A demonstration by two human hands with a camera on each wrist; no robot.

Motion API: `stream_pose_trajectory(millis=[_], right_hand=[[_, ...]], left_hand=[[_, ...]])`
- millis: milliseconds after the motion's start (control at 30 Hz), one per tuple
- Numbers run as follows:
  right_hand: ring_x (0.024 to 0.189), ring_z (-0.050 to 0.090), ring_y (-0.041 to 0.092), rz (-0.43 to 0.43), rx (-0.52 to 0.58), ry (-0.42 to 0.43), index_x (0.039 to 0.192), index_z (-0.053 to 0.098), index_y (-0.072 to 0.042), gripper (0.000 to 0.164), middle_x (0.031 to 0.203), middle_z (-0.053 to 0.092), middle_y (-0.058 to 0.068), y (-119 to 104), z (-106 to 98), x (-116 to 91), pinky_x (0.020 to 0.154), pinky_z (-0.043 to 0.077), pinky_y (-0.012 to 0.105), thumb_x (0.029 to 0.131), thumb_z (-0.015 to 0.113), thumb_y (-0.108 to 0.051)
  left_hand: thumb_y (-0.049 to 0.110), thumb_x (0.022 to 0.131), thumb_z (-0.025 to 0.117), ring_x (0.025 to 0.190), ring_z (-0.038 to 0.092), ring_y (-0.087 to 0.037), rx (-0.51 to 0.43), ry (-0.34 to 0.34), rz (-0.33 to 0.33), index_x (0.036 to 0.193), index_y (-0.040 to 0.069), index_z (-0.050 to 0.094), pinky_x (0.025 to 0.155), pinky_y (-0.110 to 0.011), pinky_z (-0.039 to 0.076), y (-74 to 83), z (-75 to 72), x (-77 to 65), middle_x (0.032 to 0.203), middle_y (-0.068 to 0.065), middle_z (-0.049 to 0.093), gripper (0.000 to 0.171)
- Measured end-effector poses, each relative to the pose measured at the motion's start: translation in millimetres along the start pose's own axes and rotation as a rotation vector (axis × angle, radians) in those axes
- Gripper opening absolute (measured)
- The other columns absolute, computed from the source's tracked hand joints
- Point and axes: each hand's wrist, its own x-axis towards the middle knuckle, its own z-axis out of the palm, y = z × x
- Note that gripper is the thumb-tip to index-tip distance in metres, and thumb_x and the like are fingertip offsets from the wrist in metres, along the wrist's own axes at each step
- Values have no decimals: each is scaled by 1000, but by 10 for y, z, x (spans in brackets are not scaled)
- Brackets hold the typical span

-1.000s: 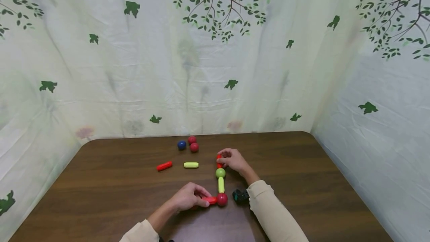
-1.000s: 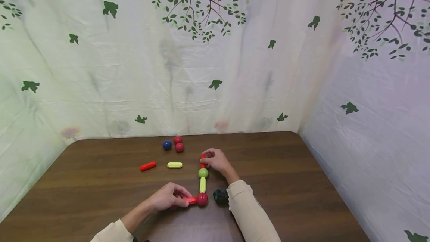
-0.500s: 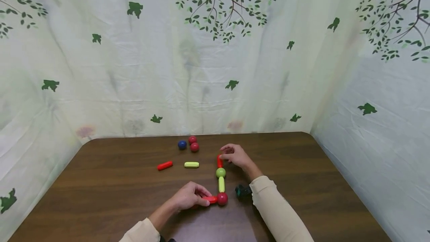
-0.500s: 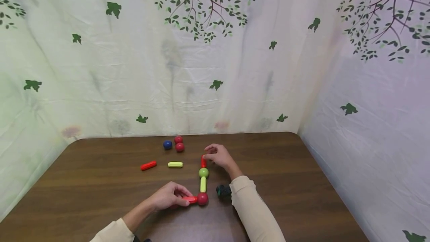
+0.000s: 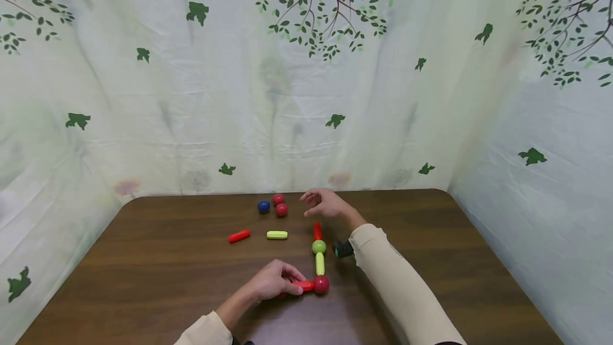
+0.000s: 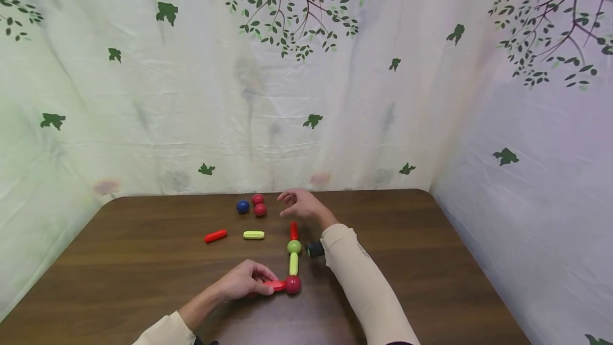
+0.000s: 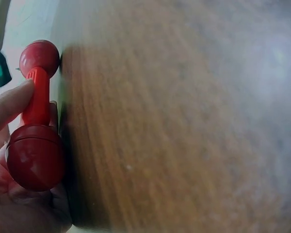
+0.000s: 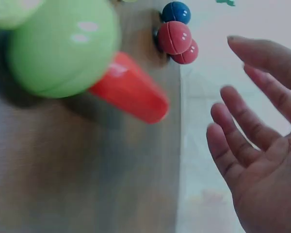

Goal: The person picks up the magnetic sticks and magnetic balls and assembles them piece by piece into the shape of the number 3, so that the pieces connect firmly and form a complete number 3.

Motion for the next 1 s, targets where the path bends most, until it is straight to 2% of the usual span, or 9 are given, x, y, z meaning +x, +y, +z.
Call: stream_pose_trajectory(millis=[100, 200, 367, 433, 767, 867, 1000], right_hand=[[113, 55, 39, -34, -55, -88, 121, 60, 0, 40, 125, 58, 22, -71, 6, 173, 93, 46, 39, 83, 73, -5], [106, 58, 34, -54, -88, -168, 121, 62, -1, 41, 124, 60, 18, -111, 40, 331, 87, 49, 33, 82, 75, -5], [91, 57, 21, -66, -140, -253, 120, 64, -4, 43, 119, 63, 9, -145, 117, 508, 77, 46, 26, 79, 77, -3], [90, 53, 18, -68, -160, -270, 121, 64, -5, 45, 120, 62, 7, -144, 148, 560, 77, 43, 25, 78, 77, -3], [100, 50, 15, -59, -202, -299, 119, 66, -6, 39, 126, 57, 7, -154, 237, 658, 87, 43, 27, 81, 75, -1], [107, 48, 18, -44, -229, -313, 117, 68, -7, 37, 128, 54, 7, -176, 248, 656, 93, 42, 32, 81, 74, -2], [117, 44, 20, 19, -253, -366, 117, 69, -12, 34, 134, 51, 6, -197, 263, 644, 103, 36, 40, 84, 72, -5]], left_hand=[[3, 77, 77, 68, 51, -10, 2, -1, -5, 94, 1, 74, 59, -23, 40, -3, -10, -5, 75, 3, 63, 17], [3, 77, 77, 69, 52, -10, 0, -1, -9, 94, 1, 73, 60, -23, 40, 7, -13, -15, 76, 2, 64, 17], [2, 77, 77, 68, 52, -9, -3, 4, -7, 94, 1, 73, 59, -22, 40, 18, -4, -14, 75, 3, 64, 17], [3, 77, 77, 68, 52, -9, -1, 5, -8, 94, 1, 74, 59, -22, 40, 19, 0, -10, 76, 3, 63, 17], [1, 77, 76, 69, 52, -10, -20, 1, -27, 94, 0, 73, 60, -23, 40, 27, 9, -4, 76, 2, 63, 17], [1, 77, 76, 68, 51, -10, -19, -1, -35, 94, 0, 73, 60, -24, 40, 34, 1, -7, 75, 2, 62, 17], [2, 78, 76, 69, 51, -10, -15, 0, -46, 94, 1, 73, 61, -24, 40, 33, -2, -14, 75, 2, 62, 16]])
